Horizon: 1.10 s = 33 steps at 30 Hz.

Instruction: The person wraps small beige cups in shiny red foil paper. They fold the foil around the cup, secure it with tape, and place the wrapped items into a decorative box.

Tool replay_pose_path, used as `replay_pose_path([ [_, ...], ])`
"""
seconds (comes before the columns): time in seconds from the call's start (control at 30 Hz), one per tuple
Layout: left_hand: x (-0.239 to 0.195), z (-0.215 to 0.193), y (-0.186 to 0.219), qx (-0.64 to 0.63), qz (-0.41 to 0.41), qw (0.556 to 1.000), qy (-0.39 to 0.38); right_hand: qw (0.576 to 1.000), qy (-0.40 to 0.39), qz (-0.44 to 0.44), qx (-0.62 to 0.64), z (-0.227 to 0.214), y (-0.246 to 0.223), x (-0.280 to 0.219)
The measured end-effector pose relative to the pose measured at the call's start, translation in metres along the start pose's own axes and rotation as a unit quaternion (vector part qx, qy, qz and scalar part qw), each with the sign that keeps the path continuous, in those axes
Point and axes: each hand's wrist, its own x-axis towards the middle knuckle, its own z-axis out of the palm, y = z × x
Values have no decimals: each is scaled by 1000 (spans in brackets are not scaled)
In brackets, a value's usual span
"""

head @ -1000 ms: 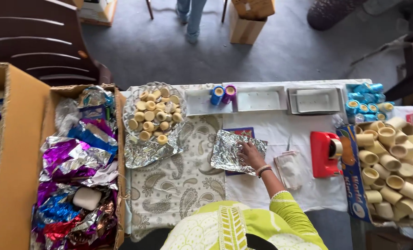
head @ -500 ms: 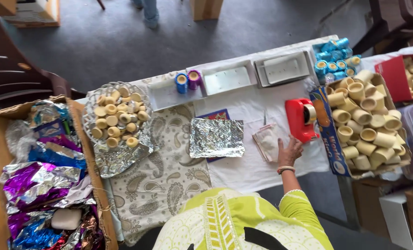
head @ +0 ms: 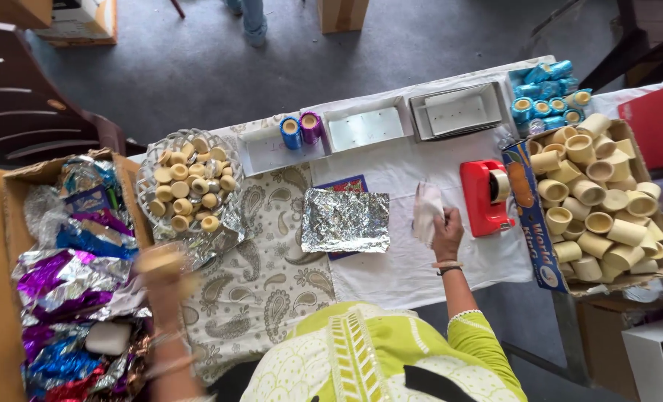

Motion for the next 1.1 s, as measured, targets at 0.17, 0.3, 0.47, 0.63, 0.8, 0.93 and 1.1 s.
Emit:
replay_pose_path([
  [0.17,39,103,149,-24,5,1000,12,940,-194,91,267,31,-136,-6],
  [0.3,65,145,187,6,73,997,-20,918,-257,-200,225,37,-220,-15],
  [0.47,74,145,213,100,115,986,-66,915,-284,-284,42,44,-203,-5],
  [0.63,75,159,208,228,217,949,-33,913,-383,-105,92,80,-147,9],
  [0.8,83,154,202,192,219,957,-12,811,-498,181,249,75,-115,39],
  [0.93,89,158,197,135,172,975,-39,914,-333,-123,198,46,-185,29],
  [1.1,94,151,199,45,99,994,-4,922,-327,-193,74,42,-181,24],
])
